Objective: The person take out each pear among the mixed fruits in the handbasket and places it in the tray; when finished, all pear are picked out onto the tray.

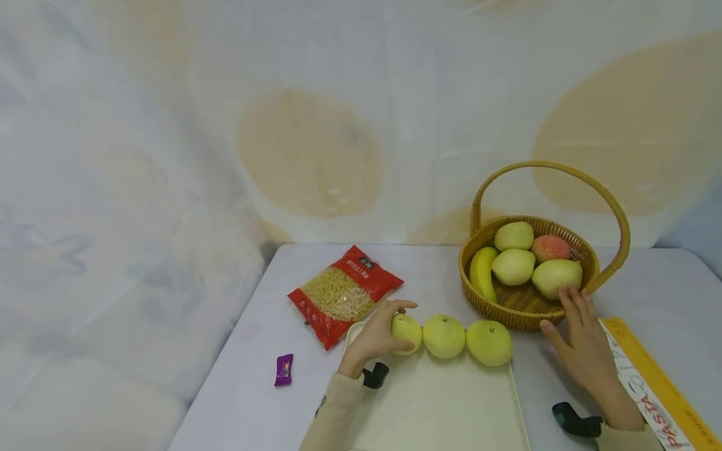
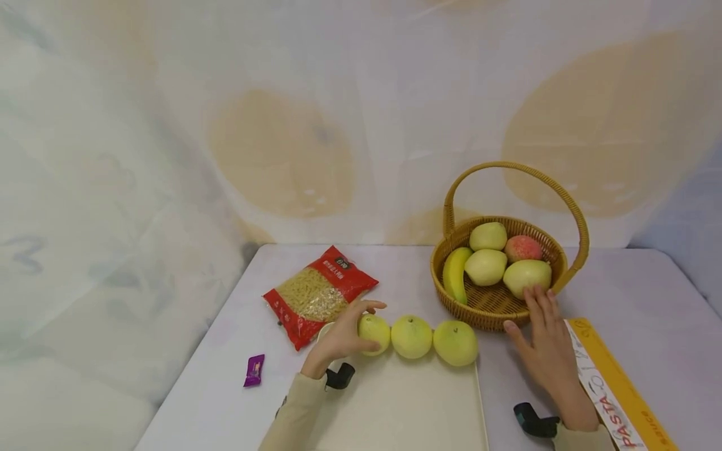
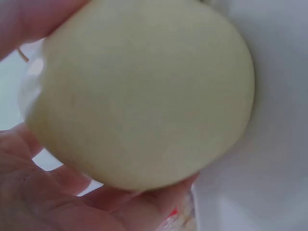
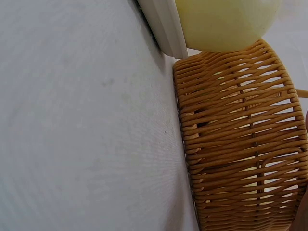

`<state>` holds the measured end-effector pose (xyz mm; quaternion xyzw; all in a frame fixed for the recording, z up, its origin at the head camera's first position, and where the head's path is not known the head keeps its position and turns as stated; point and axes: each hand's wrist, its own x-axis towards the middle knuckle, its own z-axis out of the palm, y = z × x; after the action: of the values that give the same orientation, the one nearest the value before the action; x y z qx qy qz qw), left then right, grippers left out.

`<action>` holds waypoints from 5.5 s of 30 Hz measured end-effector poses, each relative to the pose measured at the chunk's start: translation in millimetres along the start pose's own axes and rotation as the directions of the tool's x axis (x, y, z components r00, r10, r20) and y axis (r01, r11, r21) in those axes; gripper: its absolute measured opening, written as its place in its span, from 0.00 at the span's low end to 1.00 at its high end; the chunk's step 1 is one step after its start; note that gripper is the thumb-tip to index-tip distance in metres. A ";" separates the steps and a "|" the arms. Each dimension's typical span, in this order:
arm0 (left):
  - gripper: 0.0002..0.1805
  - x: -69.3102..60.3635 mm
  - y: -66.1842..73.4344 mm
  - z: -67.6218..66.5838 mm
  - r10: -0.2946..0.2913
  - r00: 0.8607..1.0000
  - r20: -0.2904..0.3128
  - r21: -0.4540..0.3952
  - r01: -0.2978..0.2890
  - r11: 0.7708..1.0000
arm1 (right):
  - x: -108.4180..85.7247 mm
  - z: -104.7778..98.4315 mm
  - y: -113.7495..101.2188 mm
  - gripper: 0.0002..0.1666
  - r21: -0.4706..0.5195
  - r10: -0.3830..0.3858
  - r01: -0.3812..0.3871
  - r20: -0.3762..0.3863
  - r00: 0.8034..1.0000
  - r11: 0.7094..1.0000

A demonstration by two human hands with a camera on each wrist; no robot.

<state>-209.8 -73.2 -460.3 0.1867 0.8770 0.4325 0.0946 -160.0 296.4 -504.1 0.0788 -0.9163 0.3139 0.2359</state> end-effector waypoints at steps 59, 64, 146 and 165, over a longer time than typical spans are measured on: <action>0.36 168.7 145.6 80.8 -0.154 0.980 0.128 -0.179 0.175 0.968 | -11.0 2.4 -12.4 0.42 -0.008 0.013 -0.014 -0.032 0.999 1.000; 0.35 169.0 143.8 85.2 -0.149 0.983 0.111 -0.159 0.166 0.973 | -13.8 4.2 -18.5 0.42 -0.011 0.027 -0.027 -0.024 0.999 1.000; 0.31 59.9 -1.0 -57.8 -0.164 0.977 -0.133 -0.733 0.015 0.680 | 7.8 12.8 -7.5 0.40 -0.021 -0.028 0.028 0.014 1.000 0.999; 0.34 -15.6 -51.3 -88.7 -0.170 0.983 -0.075 -0.539 0.104 0.836 | 8.4 13.1 -8.4 0.40 -0.010 -0.031 0.031 0.009 0.999 0.999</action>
<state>-237.2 -172.2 -447.0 0.0636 0.7379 0.6610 0.1206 -169.9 281.7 -504.6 0.0931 -0.9175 0.3054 0.2371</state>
